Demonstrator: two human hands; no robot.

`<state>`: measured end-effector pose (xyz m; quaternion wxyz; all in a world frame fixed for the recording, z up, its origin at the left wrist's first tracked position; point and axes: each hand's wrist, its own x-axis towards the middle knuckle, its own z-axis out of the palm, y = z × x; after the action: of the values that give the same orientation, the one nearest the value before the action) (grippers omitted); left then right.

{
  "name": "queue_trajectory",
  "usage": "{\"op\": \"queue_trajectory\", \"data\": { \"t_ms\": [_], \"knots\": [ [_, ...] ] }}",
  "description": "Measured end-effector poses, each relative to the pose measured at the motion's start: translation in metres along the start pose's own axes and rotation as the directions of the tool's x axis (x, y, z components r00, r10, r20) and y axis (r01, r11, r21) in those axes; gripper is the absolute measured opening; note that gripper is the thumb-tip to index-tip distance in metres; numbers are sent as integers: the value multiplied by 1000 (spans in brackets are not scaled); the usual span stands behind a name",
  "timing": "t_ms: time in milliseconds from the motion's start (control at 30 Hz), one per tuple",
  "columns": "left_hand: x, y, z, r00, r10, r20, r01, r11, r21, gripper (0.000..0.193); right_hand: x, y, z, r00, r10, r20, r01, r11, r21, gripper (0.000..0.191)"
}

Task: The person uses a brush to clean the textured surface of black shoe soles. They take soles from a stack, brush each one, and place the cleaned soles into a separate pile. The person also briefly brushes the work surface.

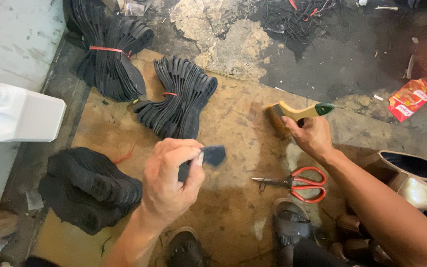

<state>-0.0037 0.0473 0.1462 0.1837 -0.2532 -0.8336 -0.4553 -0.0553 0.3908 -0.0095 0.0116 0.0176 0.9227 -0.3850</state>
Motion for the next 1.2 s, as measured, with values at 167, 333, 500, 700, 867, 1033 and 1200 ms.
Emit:
{"op": "queue_trajectory", "data": {
  "t_ms": [167, 333, 500, 700, 867, 1033, 1200],
  "knots": [
    [22, 0, 14, 990, 0, 144, 29, 980, -197, 24, 2, 1, 2, 999, 42, 9, -41, 998, -43, 26],
    [-2, -31, 60, 970, -69, 234, 83, 995, -48, 41, -3, 0, 3, 998, 67, 16, -66, 995, -76, 29],
    [-88, -40, 78, 907, -189, 376, 169, 982, 86, 47, 10, 10, -4, 981, 168, 95, -163, 985, -55, 31],
    [-189, -21, 80, 777, -113, 619, -33, 975, 220, 47, -20, 0, 24, 967, -32, 252, -14, 984, 177, 31],
    [-201, -26, 84, 774, -167, 611, 52, 978, 201, 45, -69, -27, 83, 679, -347, 647, 489, 871, -46, 23],
    [-199, -29, 86, 777, -210, 593, 117, 974, 193, 38, 29, 11, 44, 941, -204, 270, 297, 883, -364, 18],
    [-201, -32, 87, 821, -150, 550, 68, 984, 167, 39, 14, 14, 46, 944, -231, 235, 317, 830, -459, 26]
  ]
}}
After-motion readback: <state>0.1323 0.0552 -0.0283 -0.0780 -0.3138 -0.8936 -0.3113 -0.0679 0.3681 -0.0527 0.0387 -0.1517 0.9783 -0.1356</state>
